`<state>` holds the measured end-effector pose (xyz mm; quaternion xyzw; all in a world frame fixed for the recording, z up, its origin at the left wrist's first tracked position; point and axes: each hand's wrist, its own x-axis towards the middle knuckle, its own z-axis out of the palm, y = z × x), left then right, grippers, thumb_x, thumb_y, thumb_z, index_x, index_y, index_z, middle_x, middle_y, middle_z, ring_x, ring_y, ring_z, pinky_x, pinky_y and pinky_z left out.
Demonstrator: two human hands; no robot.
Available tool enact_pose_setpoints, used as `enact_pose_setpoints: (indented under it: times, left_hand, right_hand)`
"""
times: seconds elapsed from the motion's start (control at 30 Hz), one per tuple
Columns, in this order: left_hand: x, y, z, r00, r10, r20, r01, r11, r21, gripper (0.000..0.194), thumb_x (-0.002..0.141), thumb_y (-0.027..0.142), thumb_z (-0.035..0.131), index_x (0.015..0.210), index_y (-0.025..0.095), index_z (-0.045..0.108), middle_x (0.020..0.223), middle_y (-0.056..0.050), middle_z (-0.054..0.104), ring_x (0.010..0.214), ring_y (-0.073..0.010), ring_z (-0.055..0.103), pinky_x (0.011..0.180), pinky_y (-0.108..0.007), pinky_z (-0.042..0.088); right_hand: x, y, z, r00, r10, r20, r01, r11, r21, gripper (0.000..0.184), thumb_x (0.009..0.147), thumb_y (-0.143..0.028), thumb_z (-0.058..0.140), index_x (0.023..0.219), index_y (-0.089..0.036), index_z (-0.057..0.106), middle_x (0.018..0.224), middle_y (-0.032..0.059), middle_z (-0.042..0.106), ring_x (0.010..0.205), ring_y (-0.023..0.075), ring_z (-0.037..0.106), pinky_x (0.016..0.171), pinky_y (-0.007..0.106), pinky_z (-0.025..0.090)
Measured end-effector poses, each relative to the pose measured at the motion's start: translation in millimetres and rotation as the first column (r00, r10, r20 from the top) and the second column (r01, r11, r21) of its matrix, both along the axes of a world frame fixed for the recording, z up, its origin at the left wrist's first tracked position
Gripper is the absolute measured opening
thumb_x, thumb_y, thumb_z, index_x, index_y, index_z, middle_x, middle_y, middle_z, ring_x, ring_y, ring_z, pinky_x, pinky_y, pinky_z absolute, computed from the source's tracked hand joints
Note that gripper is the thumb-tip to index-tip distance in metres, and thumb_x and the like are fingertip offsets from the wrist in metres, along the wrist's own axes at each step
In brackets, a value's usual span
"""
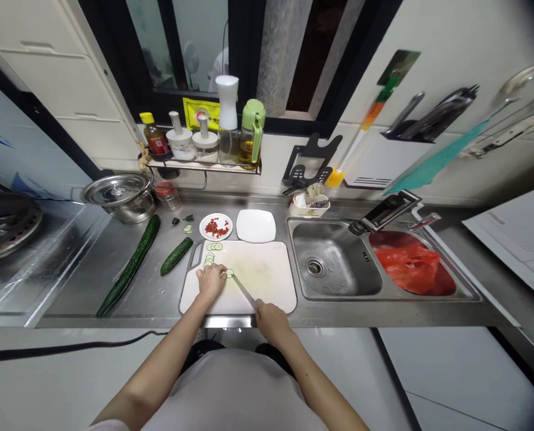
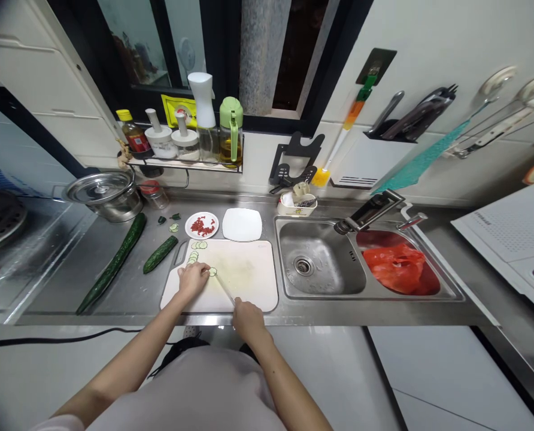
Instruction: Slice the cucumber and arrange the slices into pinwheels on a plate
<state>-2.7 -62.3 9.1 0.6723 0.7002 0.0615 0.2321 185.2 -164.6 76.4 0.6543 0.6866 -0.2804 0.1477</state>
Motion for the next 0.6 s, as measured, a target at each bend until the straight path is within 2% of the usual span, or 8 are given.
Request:
enact_pose_setpoints:
  times: [0.33,0.6]
  left_hand:
    - [-0.8,0.0,-4.6,1.0,0.004,0.005,-0.004,1.0,0.008,0.025,0.084,0.028,0.05,0.097,0.026,0.071,0.106,-0.008,0.069,0.106,-0.0277,0.055,0.089,-0.042,0.03]
    - [0.2,-0.6,-1.4,1.0,0.005,0.003,-0.005,1.0,0.002,0.024,0.085,0.027,0.049,0.098,0.026,0.069,0.106,-0.007,0.069,0.106,-0.027,0.055,0.088,-0.042,0.03]
  right_hand:
    - [-0.7,3.6,0.1,0.999,0.034,0.027,-0.034,0.999,-0.011,0.029,0.093,-0.011,0.034,0.112,-0.015,0.055,0.096,0.0148,0.069,0.095,0.026,0.066,0.072,0.032,0.042]
    - [-5.3,5.1,-2.7,0.999,0.043,0.015,-0.043,0.999,-0.021,0.029,0.092,-0.01,0.034,0.113,-0.014,0.054,0.097,0.0158,0.068,0.094,0.0269,0.066,0.071,0.032,0.043]
